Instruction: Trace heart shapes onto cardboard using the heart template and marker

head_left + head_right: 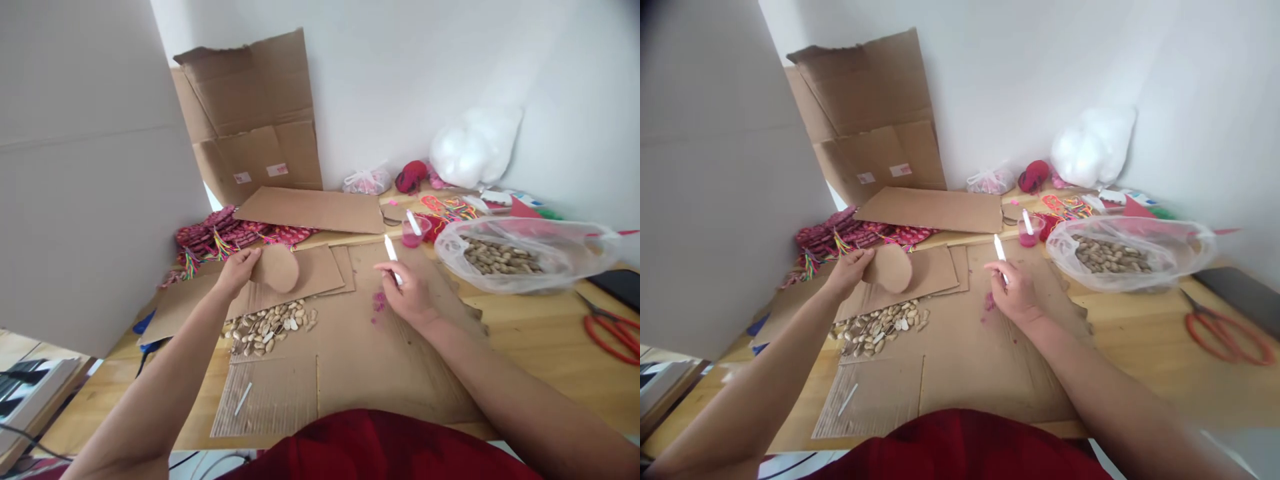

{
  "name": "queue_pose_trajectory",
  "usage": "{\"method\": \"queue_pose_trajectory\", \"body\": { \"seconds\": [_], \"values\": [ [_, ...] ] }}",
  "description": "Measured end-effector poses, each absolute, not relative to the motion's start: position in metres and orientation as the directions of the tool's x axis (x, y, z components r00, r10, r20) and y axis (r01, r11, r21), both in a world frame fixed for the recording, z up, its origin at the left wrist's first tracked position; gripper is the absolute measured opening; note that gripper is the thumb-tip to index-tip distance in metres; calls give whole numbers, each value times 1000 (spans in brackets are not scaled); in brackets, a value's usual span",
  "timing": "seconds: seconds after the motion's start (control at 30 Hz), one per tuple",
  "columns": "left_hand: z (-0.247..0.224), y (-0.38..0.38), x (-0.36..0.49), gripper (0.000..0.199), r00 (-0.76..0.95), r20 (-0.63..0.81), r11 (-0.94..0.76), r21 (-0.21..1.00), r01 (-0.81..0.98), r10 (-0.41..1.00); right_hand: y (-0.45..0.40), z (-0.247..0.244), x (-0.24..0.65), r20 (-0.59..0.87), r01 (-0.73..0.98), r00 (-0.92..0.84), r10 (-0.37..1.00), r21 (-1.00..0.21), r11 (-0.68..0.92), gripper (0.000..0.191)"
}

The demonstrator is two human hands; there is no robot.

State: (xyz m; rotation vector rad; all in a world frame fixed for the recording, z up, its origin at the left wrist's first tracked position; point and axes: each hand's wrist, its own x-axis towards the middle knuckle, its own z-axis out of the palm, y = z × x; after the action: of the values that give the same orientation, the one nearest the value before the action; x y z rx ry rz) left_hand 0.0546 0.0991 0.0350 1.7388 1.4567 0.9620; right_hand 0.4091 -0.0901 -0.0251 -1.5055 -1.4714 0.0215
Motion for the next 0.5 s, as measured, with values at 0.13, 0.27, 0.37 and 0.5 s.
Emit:
{"method": "queue_pose_trajectory", "body": {
  "seconds": [0.13, 0.27, 0.37, 0.5],
  "values": [
    [34, 70, 91, 51, 294, 35, -167, 883, 439, 955, -86, -23, 419, 619, 754, 303, 725, -621, 215, 28],
    [26, 33, 134, 53, 488, -61, -171, 892, 418, 870, -86, -18, 422, 646, 758, 307, 699, -610, 231, 26],
    [21, 9, 163, 46, 607, -59, -241, 884, 401, 793, -88, -13, 427, 672, 759, 348, 654, -611, 223, 28],
    [22, -8, 197, 21, 699, 43, -439, 806, 398, 714, -89, -9, 431, 698, 759, 362, 618, -606, 240, 30]
  ]
}}
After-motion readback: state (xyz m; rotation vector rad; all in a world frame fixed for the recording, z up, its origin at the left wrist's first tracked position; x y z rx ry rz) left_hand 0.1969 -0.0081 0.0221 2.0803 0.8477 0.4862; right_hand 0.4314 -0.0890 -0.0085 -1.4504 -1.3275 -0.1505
